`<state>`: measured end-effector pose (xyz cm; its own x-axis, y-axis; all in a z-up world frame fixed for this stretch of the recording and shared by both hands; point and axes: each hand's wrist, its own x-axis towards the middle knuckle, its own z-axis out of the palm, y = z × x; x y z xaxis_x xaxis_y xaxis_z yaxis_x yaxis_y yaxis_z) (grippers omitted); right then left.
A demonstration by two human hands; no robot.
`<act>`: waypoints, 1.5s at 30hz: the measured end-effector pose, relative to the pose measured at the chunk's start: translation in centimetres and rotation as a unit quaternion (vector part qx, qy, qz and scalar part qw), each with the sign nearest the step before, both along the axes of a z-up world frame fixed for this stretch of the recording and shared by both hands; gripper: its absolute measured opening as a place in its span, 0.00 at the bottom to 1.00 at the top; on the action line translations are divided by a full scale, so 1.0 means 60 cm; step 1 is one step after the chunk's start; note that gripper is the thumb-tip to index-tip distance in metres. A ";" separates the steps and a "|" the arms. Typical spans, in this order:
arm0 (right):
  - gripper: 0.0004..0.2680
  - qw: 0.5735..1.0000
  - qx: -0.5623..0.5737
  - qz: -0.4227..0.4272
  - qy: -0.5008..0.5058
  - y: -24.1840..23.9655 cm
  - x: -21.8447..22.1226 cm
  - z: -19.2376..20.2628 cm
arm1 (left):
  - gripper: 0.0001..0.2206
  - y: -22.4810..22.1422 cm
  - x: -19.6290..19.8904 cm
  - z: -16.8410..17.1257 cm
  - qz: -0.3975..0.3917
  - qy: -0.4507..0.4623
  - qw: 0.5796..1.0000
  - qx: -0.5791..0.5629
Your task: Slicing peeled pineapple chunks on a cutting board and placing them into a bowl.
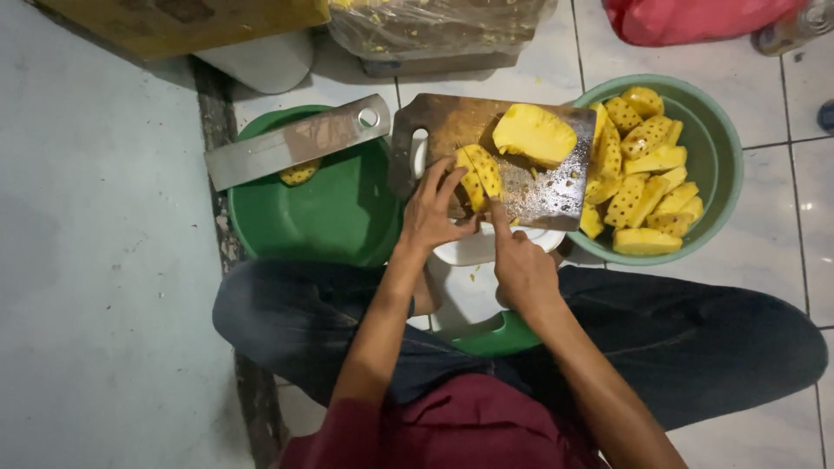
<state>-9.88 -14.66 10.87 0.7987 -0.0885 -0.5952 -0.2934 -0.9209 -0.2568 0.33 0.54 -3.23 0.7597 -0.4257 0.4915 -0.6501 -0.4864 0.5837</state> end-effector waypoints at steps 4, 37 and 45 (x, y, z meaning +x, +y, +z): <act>0.19 0.999 -0.008 -0.046 0.013 0.007 -0.013 -0.007 | 0.35 -0.001 -0.002 0.011 -0.008 -0.001 1.000 0.001; 0.12 0.992 -0.044 -0.109 0.050 -0.038 -0.080 0.098 | 0.41 -0.020 -0.001 0.053 0.073 0.032 0.997 -0.006; 0.12 0.988 -0.010 -0.129 0.083 -0.026 -0.077 0.080 | 0.45 -0.009 0.008 0.078 0.021 0.143 0.988 0.055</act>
